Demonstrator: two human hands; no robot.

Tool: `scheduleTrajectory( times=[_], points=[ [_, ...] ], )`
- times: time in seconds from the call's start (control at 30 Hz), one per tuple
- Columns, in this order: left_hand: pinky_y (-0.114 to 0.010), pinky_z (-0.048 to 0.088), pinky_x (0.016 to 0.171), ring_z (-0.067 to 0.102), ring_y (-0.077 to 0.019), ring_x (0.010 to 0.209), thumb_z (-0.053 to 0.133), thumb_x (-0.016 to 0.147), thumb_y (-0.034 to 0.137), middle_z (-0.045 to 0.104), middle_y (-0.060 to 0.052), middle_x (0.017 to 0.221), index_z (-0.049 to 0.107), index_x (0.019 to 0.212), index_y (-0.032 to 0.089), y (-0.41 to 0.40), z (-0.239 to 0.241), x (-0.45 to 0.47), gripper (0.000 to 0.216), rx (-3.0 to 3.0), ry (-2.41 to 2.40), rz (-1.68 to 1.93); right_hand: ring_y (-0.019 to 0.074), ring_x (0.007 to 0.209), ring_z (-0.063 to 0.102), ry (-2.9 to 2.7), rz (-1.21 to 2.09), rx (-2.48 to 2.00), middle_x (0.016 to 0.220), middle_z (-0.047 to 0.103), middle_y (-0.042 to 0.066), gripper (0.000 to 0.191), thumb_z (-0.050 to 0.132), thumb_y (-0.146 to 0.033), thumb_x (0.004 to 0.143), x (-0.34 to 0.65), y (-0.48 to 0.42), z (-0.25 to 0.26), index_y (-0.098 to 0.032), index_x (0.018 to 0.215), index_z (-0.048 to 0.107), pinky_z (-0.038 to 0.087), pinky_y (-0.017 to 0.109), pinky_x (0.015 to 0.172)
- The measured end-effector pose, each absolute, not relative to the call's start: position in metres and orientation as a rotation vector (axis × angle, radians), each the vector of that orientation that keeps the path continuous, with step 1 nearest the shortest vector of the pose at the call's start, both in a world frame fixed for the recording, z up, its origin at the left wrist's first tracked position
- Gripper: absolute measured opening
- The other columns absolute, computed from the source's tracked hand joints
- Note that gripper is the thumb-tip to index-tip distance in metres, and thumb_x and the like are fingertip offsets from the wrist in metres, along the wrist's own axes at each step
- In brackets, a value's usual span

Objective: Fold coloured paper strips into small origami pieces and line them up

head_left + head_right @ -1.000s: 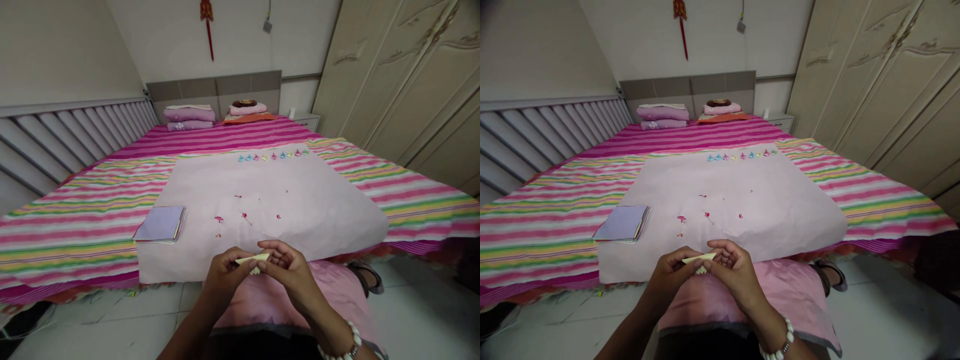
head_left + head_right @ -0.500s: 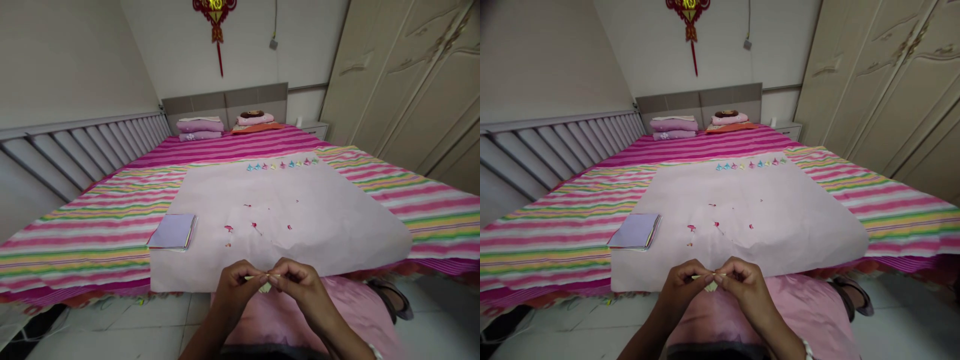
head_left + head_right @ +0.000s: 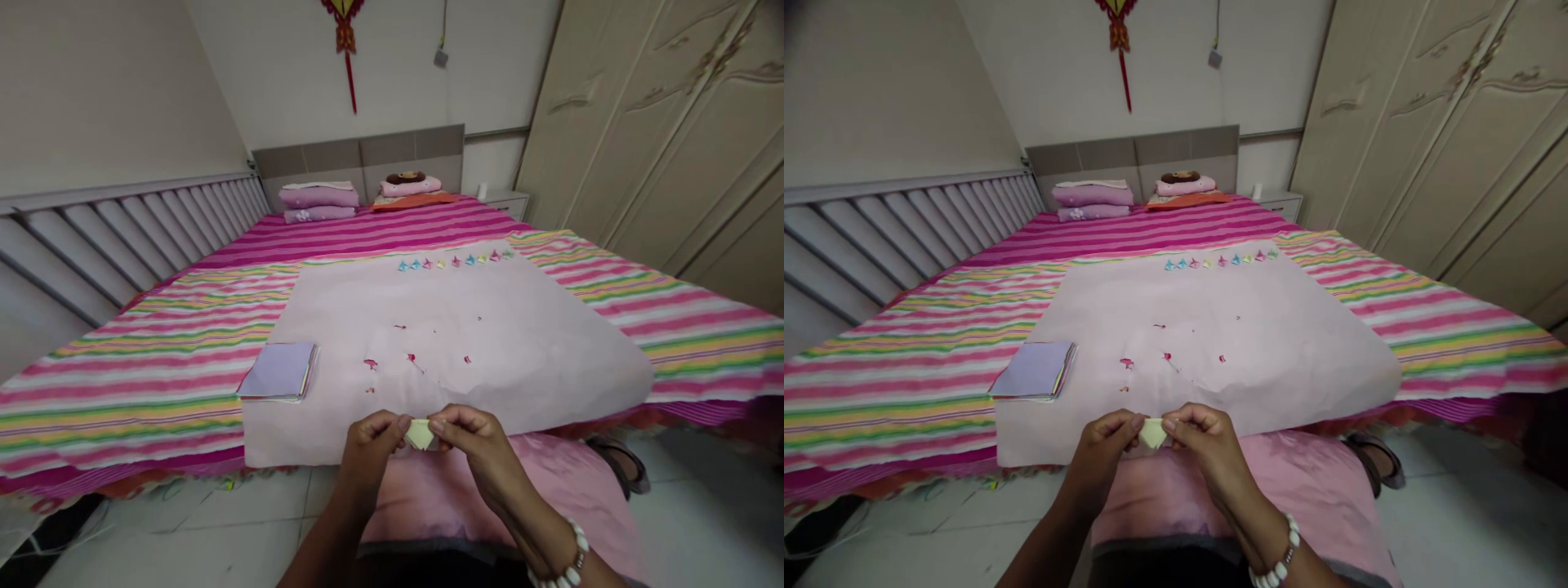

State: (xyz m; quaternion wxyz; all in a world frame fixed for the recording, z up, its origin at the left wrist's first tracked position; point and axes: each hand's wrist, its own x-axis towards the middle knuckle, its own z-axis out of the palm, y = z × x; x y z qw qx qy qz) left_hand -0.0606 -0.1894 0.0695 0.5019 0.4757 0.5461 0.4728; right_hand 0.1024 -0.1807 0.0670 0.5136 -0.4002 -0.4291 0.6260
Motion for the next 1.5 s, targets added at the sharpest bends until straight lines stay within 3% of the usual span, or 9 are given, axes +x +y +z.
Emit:
scheduleTrajectory(
  times=[0.13,0.3,0.43,0.57,0.7,0.8,0.93,1.17,1.5],
  points=[
    [-0.023,0.039,0.057,0.049,-0.0115,0.056,0.067,0.072,0.039,0.055,0.002,0.054,0.073,0.072,0.014,-0.185,0.073,-0.059,0.026,1.111,1.341,1.134,0.0111,0.054,0.055,-0.941,1.590,-0.917,0.057,0.063,-0.002,0.028,0.081,-0.032,0.063,0.105,-0.178,0.063,-0.018,0.086,0.074,0.043,0.024,0.057],
    [-0.025,0.047,0.062,0.058,-0.0139,0.063,0.071,0.070,0.032,0.065,-0.001,0.064,0.074,0.093,0.015,-0.180,0.073,-0.052,0.029,1.124,1.228,1.164,0.0095,0.050,0.056,-0.968,1.587,-0.867,0.056,0.062,-0.002,0.023,0.082,-0.031,0.063,0.109,-0.172,0.060,-0.015,0.076,0.072,0.043,0.022,0.054],
    [-0.025,0.050,0.067,0.061,-0.0136,0.072,0.075,0.068,0.024,0.068,-0.003,0.088,0.067,0.112,0.020,-0.176,0.068,-0.049,0.045,1.206,1.097,1.208,0.0084,0.047,0.056,-0.888,1.563,-0.856,0.054,0.059,-0.006,0.032,0.082,-0.028,0.063,0.110,-0.165,0.061,-0.018,0.091,0.070,0.041,0.021,0.053],
    [-0.024,0.051,0.067,0.061,-0.0132,0.074,0.075,0.067,0.020,0.066,-0.005,0.098,0.071,0.104,0.020,-0.171,0.067,-0.050,0.037,1.362,1.071,1.183,0.0084,0.048,0.056,-0.858,1.619,-0.866,0.051,0.062,-0.003,0.026,0.078,-0.032,0.068,0.113,-0.161,0.062,-0.016,0.086,0.070,0.039,0.020,0.053],
    [-0.025,0.052,0.069,0.062,-0.0138,0.073,0.073,0.071,0.024,0.068,-0.004,0.087,0.071,0.102,0.018,-0.168,0.069,-0.052,0.031,1.301,1.073,1.157,0.0089,0.048,0.056,-0.855,1.635,-0.876,0.050,0.064,-0.002,0.024,0.076,-0.034,0.071,0.116,-0.159,0.064,-0.016,0.084,0.069,0.040,0.020,0.054],
    [-0.026,0.052,0.071,0.063,-0.0132,0.071,0.069,0.075,0.026,0.068,-0.002,0.078,0.066,0.110,0.017,-0.166,0.071,-0.052,0.037,1.200,1.080,1.154,0.0092,0.049,0.057,-0.888,1.601,-0.886,0.051,0.065,-0.001,0.024,0.076,-0.034,0.070,0.118,-0.157,0.066,-0.016,0.085,0.069,0.041,0.020,0.055],
    [-0.026,0.052,0.077,0.066,-0.0149,0.081,0.075,0.068,0.020,0.071,-0.003,0.091,0.062,0.116,0.018,-0.164,0.076,-0.048,0.050,1.118,1.043,1.199,0.0107,0.052,0.060,-0.937,1.493,-0.920,0.054,0.068,0.000,0.025,0.079,-0.033,0.067,0.119,-0.155,0.069,-0.016,0.083,0.069,0.045,0.022,0.057],
    [-0.025,0.052,0.070,0.065,-0.0159,0.076,0.071,0.073,0.024,0.073,-0.003,0.082,0.074,0.087,0.017,-0.162,0.083,-0.046,0.016,1.199,1.121,1.174,0.0130,0.060,0.064,-1.041,1.437,-0.876,0.065,0.069,0.000,0.019,0.077,-0.033,0.070,0.119,-0.160,0.082,-0.018,0.078,0.069,0.049,0.024,0.061],
    [-0.028,0.049,0.075,0.062,-0.0178,0.081,0.067,0.077,0.025,0.071,-0.004,0.085,0.073,0.098,0.019,-0.163,0.090,-0.046,0.022,1.303,1.073,1.111,0.0129,0.057,0.056,-1.042,1.611,-0.846,0.062,0.066,0.000,0.017,0.074,-0.034,0.073,0.124,-0.160,0.085,-0.018,0.077,0.071,0.045,0.026,0.056]
  ],
)
